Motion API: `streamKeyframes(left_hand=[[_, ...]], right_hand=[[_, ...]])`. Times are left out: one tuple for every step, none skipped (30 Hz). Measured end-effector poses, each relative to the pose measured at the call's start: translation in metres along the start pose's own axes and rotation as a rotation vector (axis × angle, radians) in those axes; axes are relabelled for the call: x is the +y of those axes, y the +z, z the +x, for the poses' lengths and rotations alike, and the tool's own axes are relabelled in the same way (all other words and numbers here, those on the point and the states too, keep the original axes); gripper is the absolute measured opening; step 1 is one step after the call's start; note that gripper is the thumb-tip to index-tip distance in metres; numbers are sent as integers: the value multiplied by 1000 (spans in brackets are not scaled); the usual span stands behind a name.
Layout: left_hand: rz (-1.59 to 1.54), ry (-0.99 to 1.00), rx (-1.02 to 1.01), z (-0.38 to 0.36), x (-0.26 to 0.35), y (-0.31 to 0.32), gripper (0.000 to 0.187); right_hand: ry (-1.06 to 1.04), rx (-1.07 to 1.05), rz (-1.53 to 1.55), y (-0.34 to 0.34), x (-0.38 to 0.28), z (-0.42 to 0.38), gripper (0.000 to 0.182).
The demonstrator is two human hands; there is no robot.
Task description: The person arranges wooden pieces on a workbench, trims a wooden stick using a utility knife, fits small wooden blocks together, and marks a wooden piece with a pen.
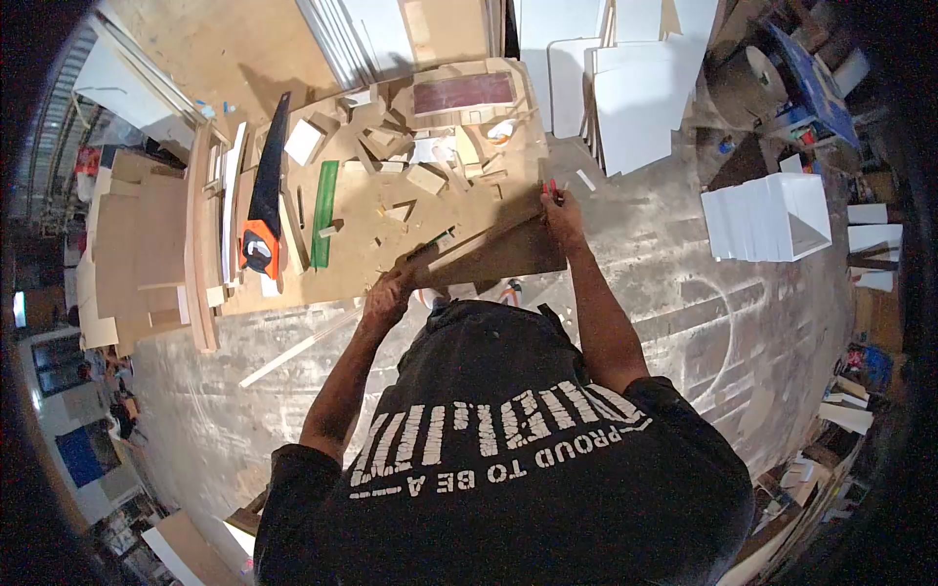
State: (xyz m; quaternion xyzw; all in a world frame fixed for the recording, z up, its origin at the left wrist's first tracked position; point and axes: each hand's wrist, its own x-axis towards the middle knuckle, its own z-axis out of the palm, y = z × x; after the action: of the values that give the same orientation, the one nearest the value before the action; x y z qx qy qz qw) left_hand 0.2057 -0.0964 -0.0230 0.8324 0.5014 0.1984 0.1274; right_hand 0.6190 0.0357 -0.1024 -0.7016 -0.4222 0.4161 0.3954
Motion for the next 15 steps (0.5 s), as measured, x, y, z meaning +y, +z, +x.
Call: streamKeyframes(left_hand=[[-75, -96, -81, 0, 2, -3, 28], [-151, -193, -162, 1, 4, -7, 27], [-226, -290, -241, 3, 7, -11, 26], [-301, -289, -225, 2, 7, -11, 26], [-376, -286, -209, 2, 8, -12, 27], [-451, -281, -192, 1, 8, -13, 27], [-450, -301, -215, -1, 7, -15, 28], [-449, -320, -238, -4, 6, -19, 28], [-448, -339, -260, -4, 8, -25, 29], [-468, -369, -259, -4, 10, -31, 28], [-488, -399, -257, -5, 13, -37, 28], [-508, -430, -255, -5, 15, -42, 29], [-499, -426, -252, -8, 14, -43, 29], [-490, -424, -248, -11, 12, -43, 30], [-481, -425, -243, -15, 11, -43, 30]], right_hand=[[26, -12, -36, 2, -2, -1, 39], [-8, 29, -125, 6, -5, -2, 41], [-44, 70, -215, 11, -7, -3, 43], [-81, 110, -304, 16, -8, -5, 45], [-152, 167, -301, 20, -8, -9, 46], [-222, 225, -296, 24, -18, -18, 46], [-293, 285, -291, 28, -23, -23, 47], [-332, 287, -269, 30, -29, -25, 44], [-371, 290, -246, 33, -31, -26, 42], [-410, 292, -223, 35, -33, -26, 39], [-402, 286, -303, 37, -35, -26, 39], [-393, 278, -384, 39, -39, -28, 38], [-385, 269, -466, 41, -43, -30, 38], [-297, 252, -542, 43, -47, -33, 38], [-210, 231, -618, 43, -65, -41, 38]])
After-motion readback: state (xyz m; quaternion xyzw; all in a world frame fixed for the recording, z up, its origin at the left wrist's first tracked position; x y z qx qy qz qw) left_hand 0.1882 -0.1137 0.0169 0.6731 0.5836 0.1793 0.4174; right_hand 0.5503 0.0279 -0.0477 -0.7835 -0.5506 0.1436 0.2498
